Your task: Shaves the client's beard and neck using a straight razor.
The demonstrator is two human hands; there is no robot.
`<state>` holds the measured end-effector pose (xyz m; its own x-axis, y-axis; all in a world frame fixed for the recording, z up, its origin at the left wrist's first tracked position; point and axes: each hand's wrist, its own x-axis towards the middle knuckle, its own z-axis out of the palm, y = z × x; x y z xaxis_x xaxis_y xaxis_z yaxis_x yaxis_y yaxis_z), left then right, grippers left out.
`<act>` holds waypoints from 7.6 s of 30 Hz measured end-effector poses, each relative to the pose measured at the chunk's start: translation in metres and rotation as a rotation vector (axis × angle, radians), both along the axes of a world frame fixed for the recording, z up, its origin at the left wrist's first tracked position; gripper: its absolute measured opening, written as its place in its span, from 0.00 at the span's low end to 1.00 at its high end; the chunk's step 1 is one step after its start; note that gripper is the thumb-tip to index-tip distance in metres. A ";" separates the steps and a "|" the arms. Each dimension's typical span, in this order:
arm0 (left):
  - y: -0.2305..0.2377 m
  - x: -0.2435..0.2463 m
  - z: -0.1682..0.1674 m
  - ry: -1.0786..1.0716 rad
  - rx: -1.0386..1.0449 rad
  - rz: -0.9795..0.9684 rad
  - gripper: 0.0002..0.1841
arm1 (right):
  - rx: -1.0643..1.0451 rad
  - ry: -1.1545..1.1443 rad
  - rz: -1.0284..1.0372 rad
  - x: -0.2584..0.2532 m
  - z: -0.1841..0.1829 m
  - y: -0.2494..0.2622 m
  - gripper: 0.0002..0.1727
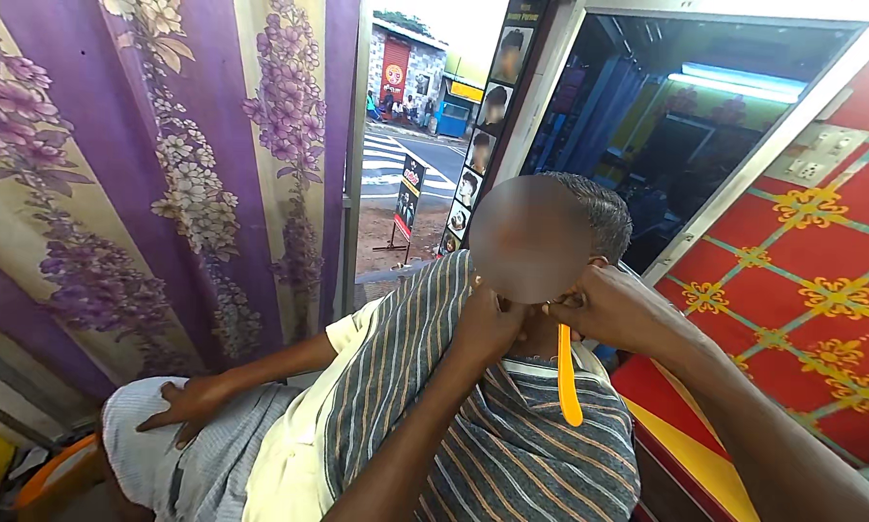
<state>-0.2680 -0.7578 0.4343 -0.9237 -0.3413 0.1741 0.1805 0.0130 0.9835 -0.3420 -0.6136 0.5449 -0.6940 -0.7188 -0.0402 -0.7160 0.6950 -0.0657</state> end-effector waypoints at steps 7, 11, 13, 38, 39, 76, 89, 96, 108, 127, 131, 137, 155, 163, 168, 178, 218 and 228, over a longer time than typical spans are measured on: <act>0.001 0.000 -0.002 0.014 0.004 0.006 0.14 | -0.115 -0.018 -0.032 0.001 0.004 0.004 0.15; 0.000 0.000 -0.003 0.018 0.015 0.004 0.14 | -0.162 -0.061 -0.078 0.002 0.005 0.005 0.15; 0.000 0.000 -0.003 0.007 0.013 0.003 0.15 | -0.190 -0.072 -0.072 0.002 0.003 0.008 0.14; 0.006 0.005 -0.022 0.045 -0.066 -0.059 0.14 | -0.130 -0.054 0.064 -0.014 -0.042 0.033 0.13; 0.008 0.005 -0.025 0.043 -0.060 -0.066 0.14 | -0.085 -0.045 0.053 -0.012 -0.044 0.033 0.14; 0.018 -0.008 -0.020 0.054 -0.032 -0.015 0.16 | 0.000 0.064 0.016 -0.033 -0.023 0.041 0.12; 0.017 -0.006 -0.020 0.049 -0.045 -0.016 0.16 | -0.094 0.079 -0.087 -0.037 -0.022 0.043 0.10; 0.017 -0.006 -0.020 0.051 -0.045 -0.022 0.15 | -0.133 0.089 -0.119 -0.039 -0.022 0.045 0.10; 0.015 -0.005 -0.021 0.045 -0.051 -0.028 0.15 | -0.157 0.082 -0.151 -0.038 -0.021 0.044 0.10; 0.013 -0.007 -0.016 0.077 -0.054 0.023 0.13 | -0.207 -0.014 -0.108 -0.027 -0.025 0.040 0.12; 0.012 -0.005 -0.017 0.129 -0.051 0.053 0.10 | -0.266 -0.177 0.084 -0.023 -0.038 0.041 0.14; -0.010 -0.005 -0.005 0.603 -0.361 0.403 0.16 | -1.113 -0.892 0.224 0.010 -0.076 0.029 0.10; -0.017 -0.020 -0.007 0.477 -0.697 0.305 0.39 | -1.238 -0.809 -0.060 0.007 -0.111 -0.026 0.11; -0.016 -0.020 -0.008 0.476 -0.655 0.289 0.37 | -1.176 -0.793 0.040 0.009 -0.114 -0.016 0.11; -0.008 -0.004 -0.020 0.649 -0.491 0.437 0.37 | -0.910 -0.646 0.293 0.019 -0.114 0.014 0.12; 0.015 0.003 -0.031 0.119 -0.444 0.181 0.32 | -0.479 -0.287 0.098 -0.015 -0.102 0.042 0.15; 0.025 -0.006 -0.043 0.116 -0.286 0.184 0.29 | 0.051 0.229 0.110 -0.044 -0.012 0.053 0.10; 0.034 -0.010 -0.060 0.298 0.130 0.133 0.29 | 0.302 0.194 0.204 -0.017 -0.008 0.022 0.11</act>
<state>-0.2781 -0.7238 0.3742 -0.7849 -0.4920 0.3767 0.4652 -0.0663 0.8827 -0.3593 -0.5920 0.5366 -0.5543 -0.8181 -0.1529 -0.8200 0.5054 0.2687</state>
